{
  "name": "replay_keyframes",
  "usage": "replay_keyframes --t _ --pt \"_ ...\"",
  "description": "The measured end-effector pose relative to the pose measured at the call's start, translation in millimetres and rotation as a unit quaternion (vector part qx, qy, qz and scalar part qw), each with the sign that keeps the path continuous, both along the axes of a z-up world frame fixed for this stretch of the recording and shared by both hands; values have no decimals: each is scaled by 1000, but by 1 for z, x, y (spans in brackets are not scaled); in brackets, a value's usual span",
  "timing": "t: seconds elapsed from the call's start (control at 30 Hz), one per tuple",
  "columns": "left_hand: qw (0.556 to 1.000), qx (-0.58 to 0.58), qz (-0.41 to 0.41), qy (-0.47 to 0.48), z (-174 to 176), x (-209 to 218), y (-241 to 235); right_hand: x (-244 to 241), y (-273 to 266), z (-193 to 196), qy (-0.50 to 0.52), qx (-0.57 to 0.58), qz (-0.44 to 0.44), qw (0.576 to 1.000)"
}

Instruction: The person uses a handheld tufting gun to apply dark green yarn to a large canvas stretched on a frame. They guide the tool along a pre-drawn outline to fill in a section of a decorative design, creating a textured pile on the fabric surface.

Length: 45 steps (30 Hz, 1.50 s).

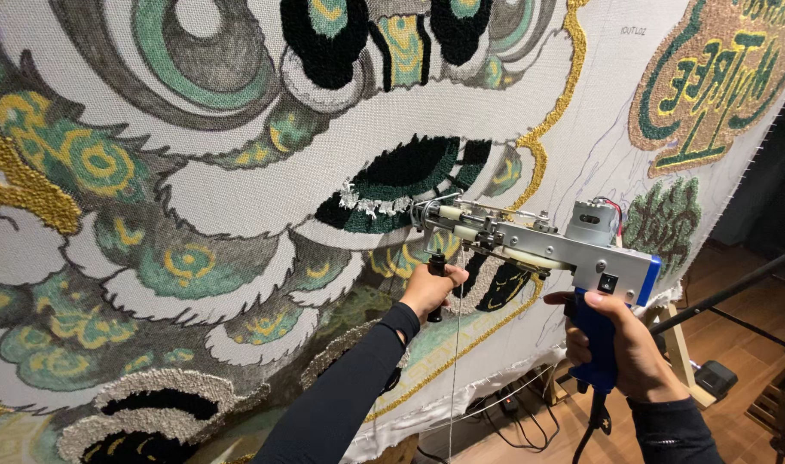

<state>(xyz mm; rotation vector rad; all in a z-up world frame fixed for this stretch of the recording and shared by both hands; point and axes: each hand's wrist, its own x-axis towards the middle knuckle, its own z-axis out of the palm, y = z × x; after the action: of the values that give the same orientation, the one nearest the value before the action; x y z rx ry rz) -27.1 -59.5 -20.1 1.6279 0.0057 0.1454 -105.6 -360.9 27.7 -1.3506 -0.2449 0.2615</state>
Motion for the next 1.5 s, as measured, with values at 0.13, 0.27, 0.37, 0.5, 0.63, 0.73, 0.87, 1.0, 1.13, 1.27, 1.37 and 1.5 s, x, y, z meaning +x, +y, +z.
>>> replay_keyframes --t 0.13,0.27,0.37,0.5,0.63,0.73,0.87,1.0,1.13,1.27,1.37,1.5 --pt "1000 5 7 4 3 -4 -2 6 -4 -2 -22 -3 11 1000" --pt "1000 -12 -3 -12 -1 -1 -5 14 -12 -13 -21 -12 -11 1000" --pt "999 -29 -2 -17 -8 4 -11 19 -26 -20 -6 -4 -5 1000" --pt "1000 -18 5 4 -14 4 -17 37 -46 -40 -27 83 69 994" --pt "1000 -9 0 1 -9 -2 -19 27 -43 -32 -9 48 27 998" --pt "1000 0 -1 2 -4 -8 -17 13 -31 -16 -3 42 44 998" --pt "1000 5 3 13 -2 -9 -14 5 -21 -3 -6 11 19 1000" --pt "1000 1 -2 -28 -6 -2 -10 4 -16 0 1 -4 2 1000" --pt "999 -9 0 -49 -7 2 -9 7 -15 -3 -6 21 26 999" --pt "1000 -10 9 -22 -5 1 -9 9 -16 -6 -15 26 28 999" --pt "999 -13 5 -37 -10 6 -9 9 -15 -4 -12 25 28 999" --pt "997 -37 -7 -74 -15 9 -8 8 -15 -4 -6 20 20 1000"
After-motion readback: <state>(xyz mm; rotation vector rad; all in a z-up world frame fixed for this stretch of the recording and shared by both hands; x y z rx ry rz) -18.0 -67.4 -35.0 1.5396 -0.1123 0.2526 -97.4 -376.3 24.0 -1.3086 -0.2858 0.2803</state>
